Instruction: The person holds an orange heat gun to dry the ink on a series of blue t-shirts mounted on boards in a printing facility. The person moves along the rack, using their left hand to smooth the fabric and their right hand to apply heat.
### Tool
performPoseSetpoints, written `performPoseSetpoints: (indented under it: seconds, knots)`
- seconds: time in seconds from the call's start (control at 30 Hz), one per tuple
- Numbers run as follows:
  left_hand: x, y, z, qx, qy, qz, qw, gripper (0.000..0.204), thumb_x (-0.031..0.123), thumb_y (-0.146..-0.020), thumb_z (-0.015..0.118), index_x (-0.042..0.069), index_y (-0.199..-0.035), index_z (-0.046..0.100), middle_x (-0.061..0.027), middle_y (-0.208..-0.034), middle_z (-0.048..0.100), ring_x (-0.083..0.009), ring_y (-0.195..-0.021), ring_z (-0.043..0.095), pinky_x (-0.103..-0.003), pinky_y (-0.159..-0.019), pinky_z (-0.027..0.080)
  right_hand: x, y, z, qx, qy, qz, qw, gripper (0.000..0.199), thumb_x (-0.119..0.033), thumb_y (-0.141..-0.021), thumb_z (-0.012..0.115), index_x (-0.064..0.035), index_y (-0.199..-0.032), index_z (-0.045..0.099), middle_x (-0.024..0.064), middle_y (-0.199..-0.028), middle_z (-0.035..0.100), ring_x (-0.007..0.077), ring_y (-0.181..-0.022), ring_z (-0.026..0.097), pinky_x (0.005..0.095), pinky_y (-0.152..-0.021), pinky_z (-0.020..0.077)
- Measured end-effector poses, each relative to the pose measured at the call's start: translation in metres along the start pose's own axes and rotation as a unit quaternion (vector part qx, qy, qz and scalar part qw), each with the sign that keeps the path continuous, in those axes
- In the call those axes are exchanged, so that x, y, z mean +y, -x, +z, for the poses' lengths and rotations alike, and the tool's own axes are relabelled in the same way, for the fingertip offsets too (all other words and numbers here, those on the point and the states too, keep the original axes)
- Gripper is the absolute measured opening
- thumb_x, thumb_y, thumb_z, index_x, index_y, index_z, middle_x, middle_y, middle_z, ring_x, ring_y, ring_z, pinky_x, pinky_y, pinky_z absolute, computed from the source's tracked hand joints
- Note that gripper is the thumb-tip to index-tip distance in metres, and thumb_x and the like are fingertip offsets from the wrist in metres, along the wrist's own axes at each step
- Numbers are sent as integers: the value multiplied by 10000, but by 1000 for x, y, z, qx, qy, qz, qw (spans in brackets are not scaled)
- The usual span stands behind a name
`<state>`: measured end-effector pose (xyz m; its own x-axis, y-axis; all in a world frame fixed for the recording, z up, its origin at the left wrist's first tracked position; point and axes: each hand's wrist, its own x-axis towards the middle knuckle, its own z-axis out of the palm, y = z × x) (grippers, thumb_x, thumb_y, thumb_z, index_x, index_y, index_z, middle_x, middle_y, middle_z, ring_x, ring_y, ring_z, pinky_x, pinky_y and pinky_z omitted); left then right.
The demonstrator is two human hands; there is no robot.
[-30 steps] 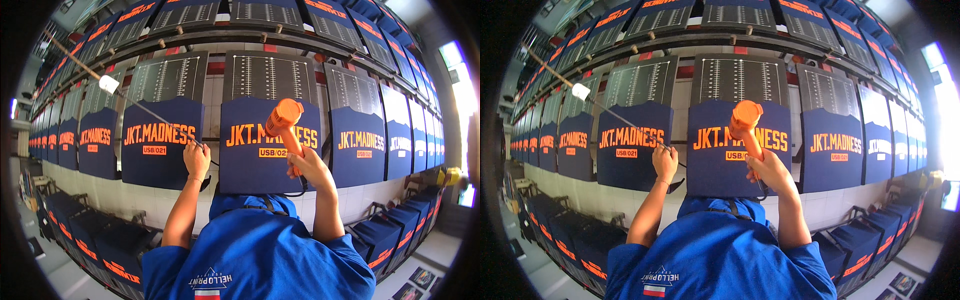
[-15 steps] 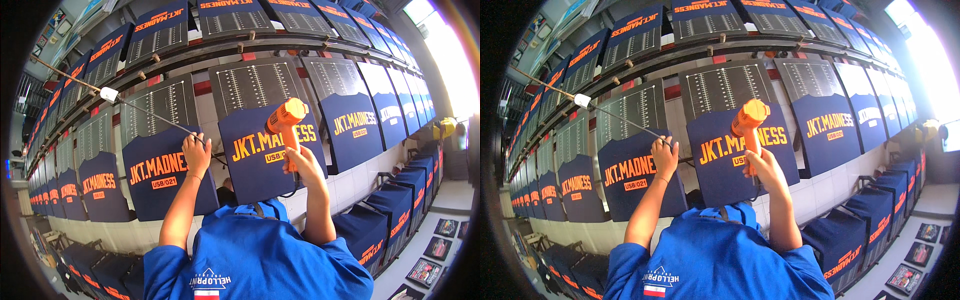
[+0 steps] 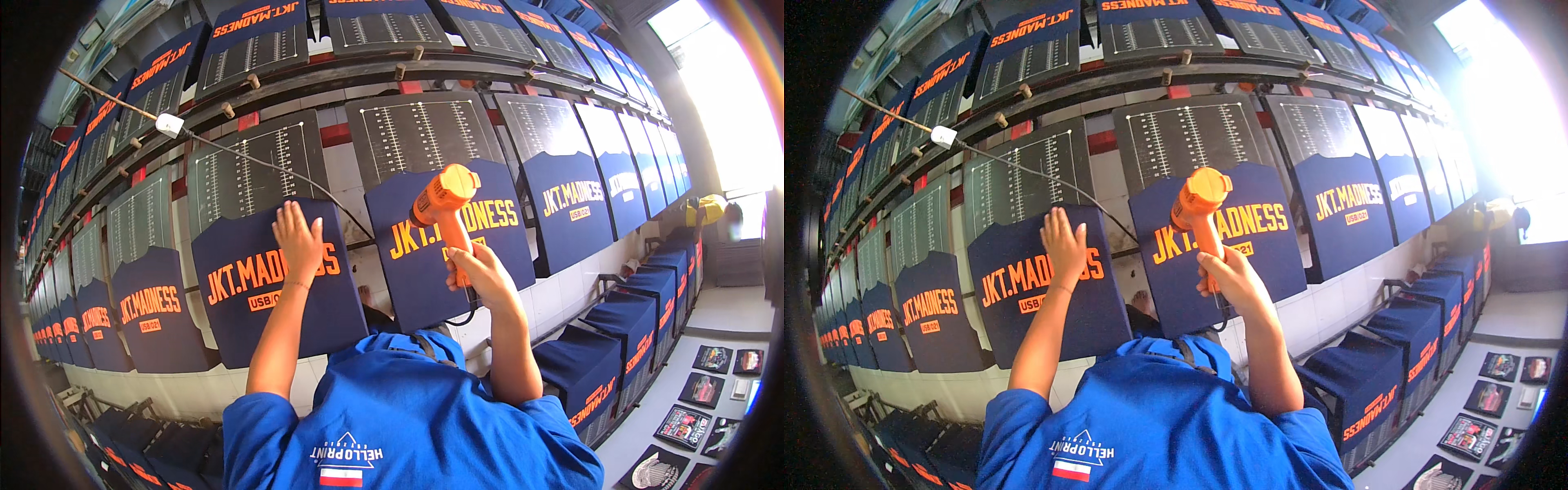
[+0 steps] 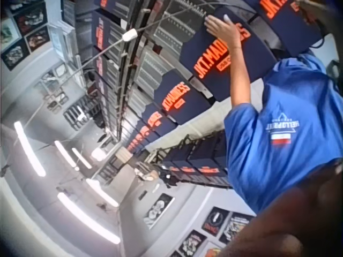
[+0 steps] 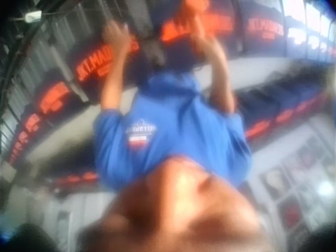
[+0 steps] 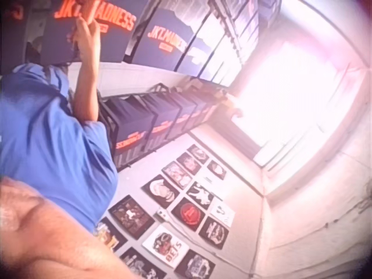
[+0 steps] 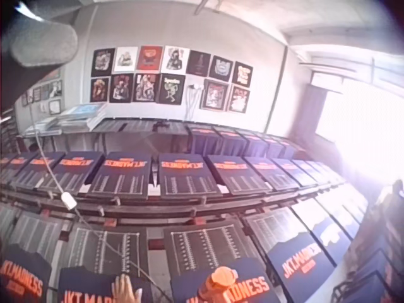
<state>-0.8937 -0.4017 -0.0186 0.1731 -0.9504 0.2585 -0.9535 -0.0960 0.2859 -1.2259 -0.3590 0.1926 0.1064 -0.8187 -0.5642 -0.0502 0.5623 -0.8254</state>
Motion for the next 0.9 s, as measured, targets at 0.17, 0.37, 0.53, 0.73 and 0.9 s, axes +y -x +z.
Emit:
performPoseSetpoints:
  seconds: [0.17,0.37,0.53,0.73,0.9]
  knots:
    - [-91,35,-34,16,-70,-84,994,633,359,-1016,494,-50,-1480,358,-252,-1551,333,-440,-1449,284,-576,-1174,217,0,-5,9,5,19,-16,1000,265,-244,-965,602,11,-1031,571,50,-810,578,128,-640,621,270,-570,528]
    - [-171,74,-60,-3,-120,-248,961,641,416,-1069,321,-56,-1502,318,-254,-1578,283,-428,-1470,245,-527,-1204,201,-3,-5,3,4,15,4,1000,275,-252,-957,610,12,-1027,574,55,-809,577,133,-625,621,267,-558,525]
    - [-164,99,-62,6,-135,-254,958,641,412,-1073,298,-56,-1511,296,-252,-1587,266,-409,-1479,240,-518,-1211,195,-2,10,1,6,52,13,999,255,-241,-955,609,7,-991,563,45,-798,573,128,-612,620,261,-550,523]
    - [-115,126,-62,-39,-113,-192,974,645,399,-1074,283,-42,-1541,228,-238,-1615,196,-381,-1511,153,-489,-1233,130,4,28,-2,7,44,28,999,248,-234,-947,617,4,-996,566,41,-799,578,120,-611,617,256,-557,521]
    - [-135,130,-69,-22,-100,-191,976,633,378,-1072,300,-58,-1528,249,-254,-1604,219,-401,-1501,177,-495,-1226,144,10,33,-2,45,70,19,996,274,-260,-947,618,0,-1017,574,39,-804,585,121,-612,617,262,-555,526]
